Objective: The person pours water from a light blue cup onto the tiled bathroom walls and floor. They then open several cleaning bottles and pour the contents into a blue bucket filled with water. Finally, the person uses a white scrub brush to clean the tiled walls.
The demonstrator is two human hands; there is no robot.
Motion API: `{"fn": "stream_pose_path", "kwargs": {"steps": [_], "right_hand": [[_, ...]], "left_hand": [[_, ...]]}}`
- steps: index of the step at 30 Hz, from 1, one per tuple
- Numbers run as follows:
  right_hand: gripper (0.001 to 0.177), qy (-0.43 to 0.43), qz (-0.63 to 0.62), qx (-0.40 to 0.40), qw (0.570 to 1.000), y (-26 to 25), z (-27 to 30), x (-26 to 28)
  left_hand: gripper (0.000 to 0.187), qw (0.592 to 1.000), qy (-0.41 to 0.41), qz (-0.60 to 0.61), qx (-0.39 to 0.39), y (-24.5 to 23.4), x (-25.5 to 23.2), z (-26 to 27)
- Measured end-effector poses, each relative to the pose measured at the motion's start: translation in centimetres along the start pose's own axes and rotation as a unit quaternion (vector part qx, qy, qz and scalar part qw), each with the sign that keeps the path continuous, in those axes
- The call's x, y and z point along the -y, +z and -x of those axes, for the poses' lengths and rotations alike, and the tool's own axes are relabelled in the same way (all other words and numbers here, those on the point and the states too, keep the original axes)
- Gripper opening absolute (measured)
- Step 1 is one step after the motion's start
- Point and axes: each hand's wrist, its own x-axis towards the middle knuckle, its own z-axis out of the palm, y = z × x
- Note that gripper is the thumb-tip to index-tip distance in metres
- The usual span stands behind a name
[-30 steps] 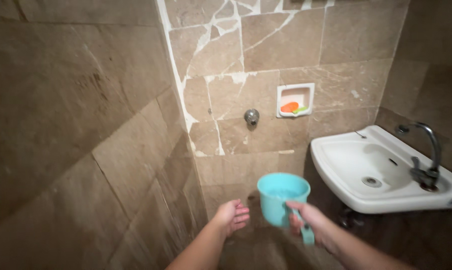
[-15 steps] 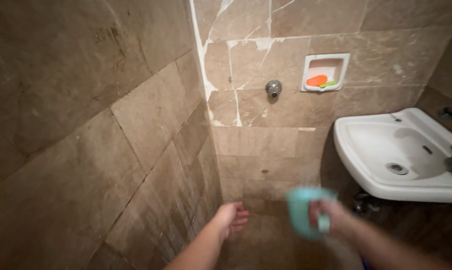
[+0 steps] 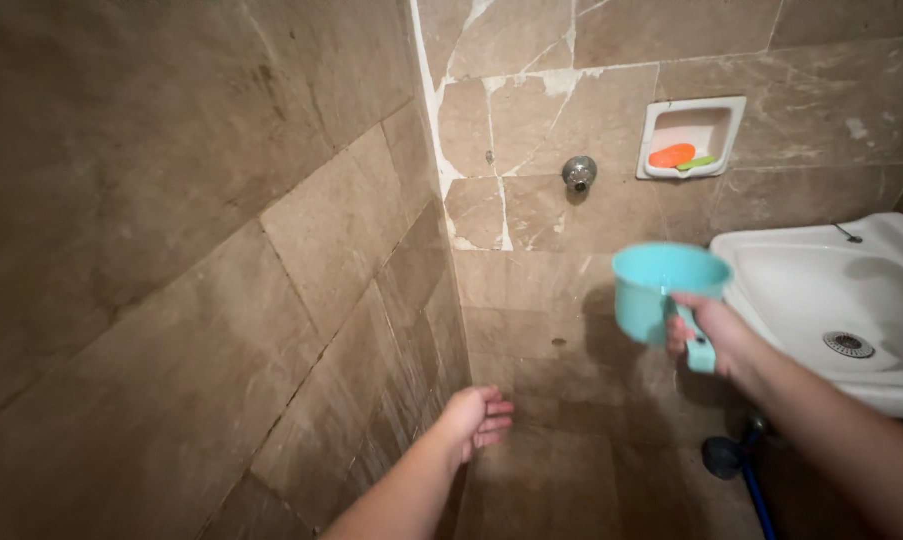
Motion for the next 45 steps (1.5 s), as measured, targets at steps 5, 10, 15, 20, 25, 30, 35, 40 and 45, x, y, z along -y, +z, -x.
{"fn": "stream_pose_path", "kwargs": {"steps": [5, 10, 15, 20, 25, 30, 35, 40, 45], "right_hand": [[0.039, 0.130, -0.012, 0.006, 0.991, -3.0, 3.2, -7.6], [0.029, 0.244, 0.048, -0.036, 0.968, 2.1, 3.3, -8.8], [0.022, 0.151, 0.155, 0.159, 0.963, 17.9, 2.3, -0.4], [0.018, -0.005, 0.159, 0.278, 0.947, 33.0, 11.5, 11.5], [0.017, -0.061, 0.112, 0.353, 0.927, 36.8, 18.5, 12.4], [0.020, 0.006, 0.095, 0.321, 0.942, 34.8, 21.8, 6.6], [0.018, 0.067, 0.084, 0.248, 0.963, 30.0, 24.8, -3.2], [0.026, 0.134, 0.060, 0.174, 0.974, 23.7, 28.4, -10.3], [0.033, 0.207, 0.062, 0.134, 0.967, 18.6, 33.2, -16.5]], "left_hand": [[0.030, 0.999, 0.026, 0.014, -0.025, -2.0, 0.2, 2.3], [0.024, 0.996, 0.009, 0.036, -0.078, -3.8, 2.3, 6.2], [0.023, 0.993, 0.015, 0.057, -0.101, -6.1, 3.4, 10.4], [0.028, 0.989, 0.085, 0.081, -0.092, -8.5, -2.0, 13.6], [0.033, 0.976, 0.168, 0.110, -0.081, -10.0, -9.8, 18.9], [0.035, 0.966, 0.205, 0.138, -0.078, -10.7, -11.4, 24.2], [0.036, 0.974, 0.166, 0.144, -0.063, -11.1, -6.7, 26.6], [0.035, 0.977, 0.139, 0.149, -0.067, -12.7, -1.3, 28.4], [0.036, 0.972, 0.132, 0.159, -0.111, -14.2, 1.3, 30.7]]}}
